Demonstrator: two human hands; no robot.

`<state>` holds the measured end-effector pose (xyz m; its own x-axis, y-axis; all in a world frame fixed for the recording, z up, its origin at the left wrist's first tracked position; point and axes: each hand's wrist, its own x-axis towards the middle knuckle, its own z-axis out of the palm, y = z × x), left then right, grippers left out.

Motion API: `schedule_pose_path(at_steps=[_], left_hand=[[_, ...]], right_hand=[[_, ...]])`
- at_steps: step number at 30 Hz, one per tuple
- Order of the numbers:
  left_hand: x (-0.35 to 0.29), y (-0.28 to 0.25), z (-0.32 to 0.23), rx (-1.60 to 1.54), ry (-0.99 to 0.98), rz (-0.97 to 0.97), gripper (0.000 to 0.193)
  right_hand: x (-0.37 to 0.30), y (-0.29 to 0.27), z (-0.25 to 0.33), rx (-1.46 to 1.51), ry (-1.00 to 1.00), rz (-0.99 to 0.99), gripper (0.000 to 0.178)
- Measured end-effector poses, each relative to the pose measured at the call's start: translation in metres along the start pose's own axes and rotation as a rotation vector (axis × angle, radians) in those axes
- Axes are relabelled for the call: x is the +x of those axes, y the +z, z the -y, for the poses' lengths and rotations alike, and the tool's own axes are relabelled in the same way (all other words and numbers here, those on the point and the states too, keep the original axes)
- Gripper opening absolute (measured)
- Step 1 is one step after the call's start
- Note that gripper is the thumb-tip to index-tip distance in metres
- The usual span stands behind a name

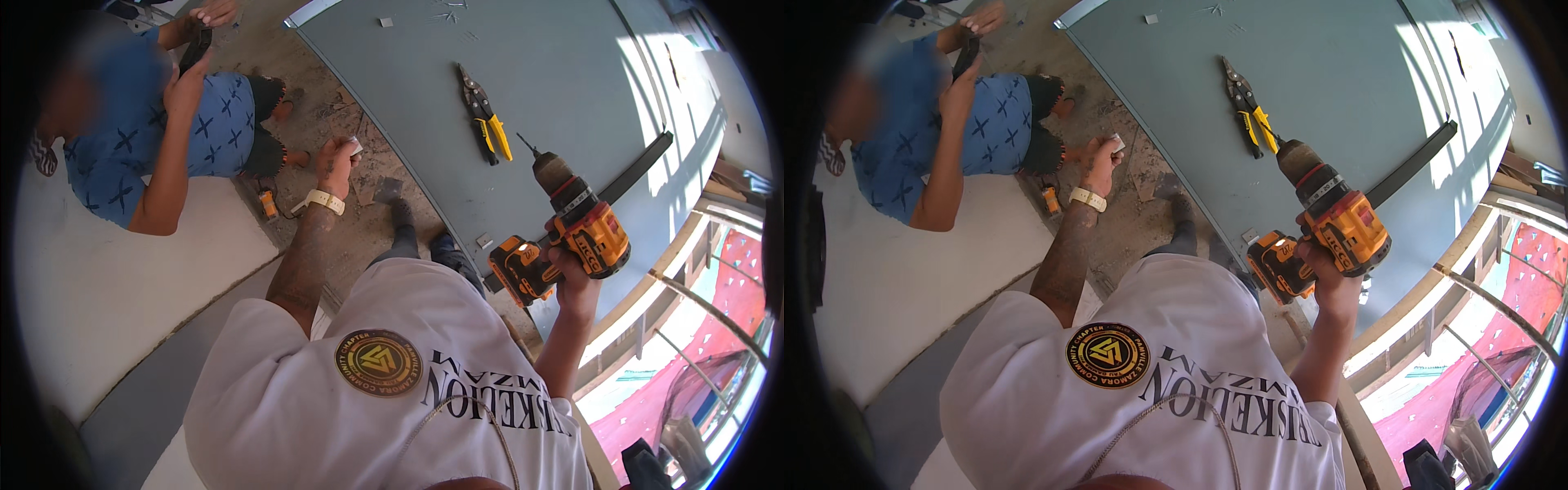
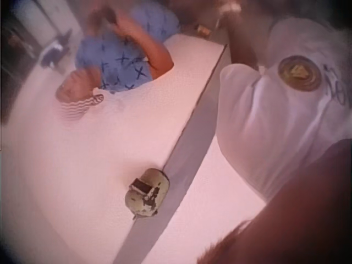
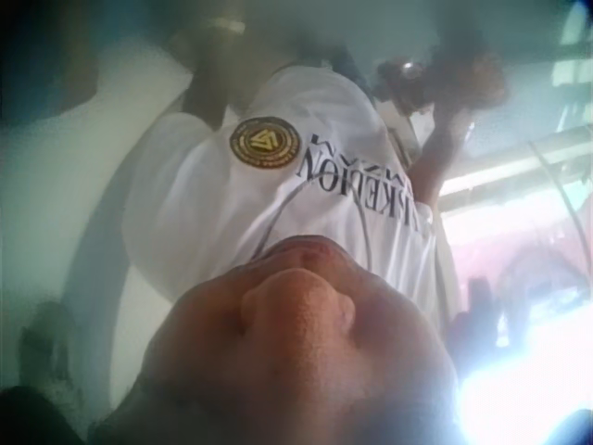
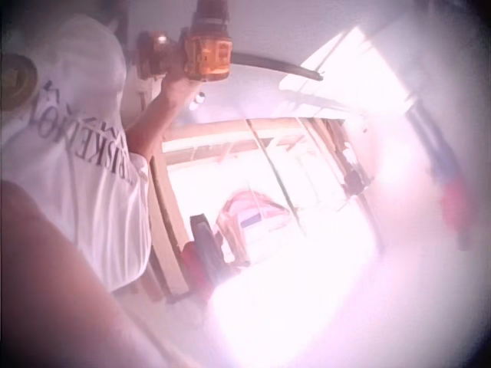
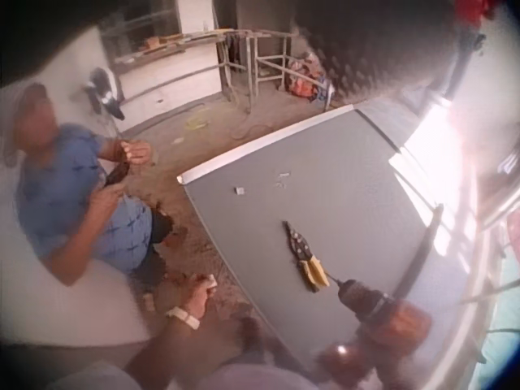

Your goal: The person uses a cordless drill to fasten small metal brackets onto a metal frame and a large gray panel. They position each bracket, drill a screw into it, and repeat the process at several locations. Another person is visible nearby working on the same panel.

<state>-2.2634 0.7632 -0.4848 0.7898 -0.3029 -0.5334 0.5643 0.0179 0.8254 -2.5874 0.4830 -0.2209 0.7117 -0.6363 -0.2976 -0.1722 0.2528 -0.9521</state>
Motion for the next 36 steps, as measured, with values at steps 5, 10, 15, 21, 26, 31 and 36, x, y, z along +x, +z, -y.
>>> schedule_pose_path(at_steps=[5,10,15,21,26,31,36], left_hand=[[-0.010,0.011,0.017,-0.366,-0.132,-0.056,0.005],[-0.015,0.013,-0.010,-0.323,-0.143,0.130,0.007],[-0.008,0.000,-0.022,-0.397,-0.121,0.352,0.015],[-0.014,0.026,-0.048,-0.207,-0.063,0.309,0.013],[-0.023,0.009,-0.039,0.013,0.067,0.374,0.024],[-0.031,0.020,-0.027,0.141,0.116,0.316,0.027],[-0.031,0.007,-0.006,0.062,0.127,0.261,0.028]], right_hand=[[0.026,0.015,-0.014,-0.025,0.021,0.069,0.051],[0.035,0.008,-0.025,0.125,0.094,0.096,0.047],[0.036,0.000,-0.032,0.172,0.118,0.021,0.044],[0.033,-0.005,-0.038,0.144,0.097,-0.056,0.045],[0.028,0.003,-0.032,0.107,0.152,-0.055,0.046],[0.029,0.000,-0.034,0.147,0.128,-0.071,0.042],[0.030,0.001,-0.037,0.069,0.125,-0.149,0.046]])
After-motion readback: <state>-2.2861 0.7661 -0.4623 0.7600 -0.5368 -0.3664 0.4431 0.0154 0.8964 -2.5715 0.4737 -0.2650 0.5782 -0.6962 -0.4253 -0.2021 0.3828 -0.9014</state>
